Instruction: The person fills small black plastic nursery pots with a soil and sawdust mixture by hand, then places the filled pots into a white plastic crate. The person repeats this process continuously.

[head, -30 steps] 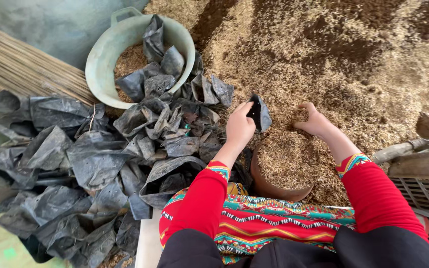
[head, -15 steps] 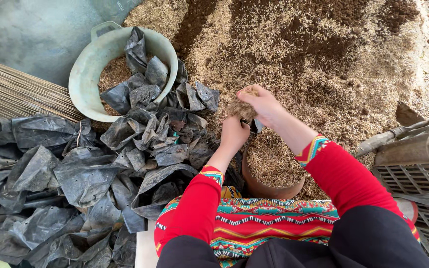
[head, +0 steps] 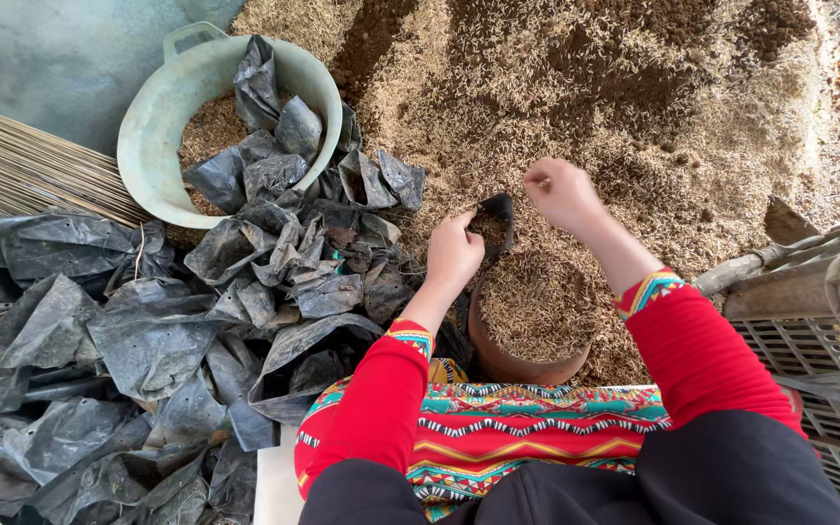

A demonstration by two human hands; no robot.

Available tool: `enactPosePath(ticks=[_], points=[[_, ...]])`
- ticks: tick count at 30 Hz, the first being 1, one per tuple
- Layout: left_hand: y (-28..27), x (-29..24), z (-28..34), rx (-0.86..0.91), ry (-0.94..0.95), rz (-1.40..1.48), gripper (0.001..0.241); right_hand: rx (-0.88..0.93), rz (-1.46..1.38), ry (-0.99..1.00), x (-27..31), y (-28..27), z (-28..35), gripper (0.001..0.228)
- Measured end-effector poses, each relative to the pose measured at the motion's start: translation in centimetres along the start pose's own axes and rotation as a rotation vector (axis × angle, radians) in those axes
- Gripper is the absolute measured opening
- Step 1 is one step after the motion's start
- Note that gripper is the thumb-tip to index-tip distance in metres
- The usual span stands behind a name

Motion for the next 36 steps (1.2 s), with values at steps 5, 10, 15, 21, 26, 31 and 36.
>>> enactPosePath(ticks=[5, 10, 15, 21, 26, 31, 36], points=[[-0.1, -0.2, 0.0, 0.109, -0.103, -0.220, 0.034, 0.314, -0.057, 0.314, -5.1, 1.7, -0.6, 0.080], [-0.2, -0.2, -0.4, -0.015, 0.047, -0.185, 0.040, 0.304, 0.274, 0.180, -6.6, 6.1, -4.1, 0.087], [-0.2, -0.8, 0.0, -0.052, 0.125, -0.126, 0.045, 0.260, 0.105, 0.092, -7.6, 6.7, -5.2, 0.048], [0.3, 0.6, -0.6, 0.029, -0.011, 0.115, 0.045, 0.258, -0.554, 0.023, -1.6, 1.5, -0.8, 0.018], [0.9, 1.7, -1.1, -0.099, 0.147, 0.016, 0.043, 0.211, -0.412, -0.178, 6.1, 1.0, 1.9, 0.019], [0.8, 2.7, -1.0, -0.043, 0.005, 0.110, 0.040, 0.134, 0.130, -0.236, 6.9, 2.7, 2.6, 0.024], [-0.2, 0.7, -0.5, -0.033, 0.000, 0.149, 0.047, -0.030, -0.016, -0.016, 0.2, -0.5, 0.2, 0.028]])
Point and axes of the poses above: each hand's wrist, its own z-axis away from the middle knuckle, its own y-axis out of the palm, x = y × z, the point moved 6 cm from there along -z, towards the middle knuckle, and after that the axes turned 15 degrees about x, right-handed, at the moved point
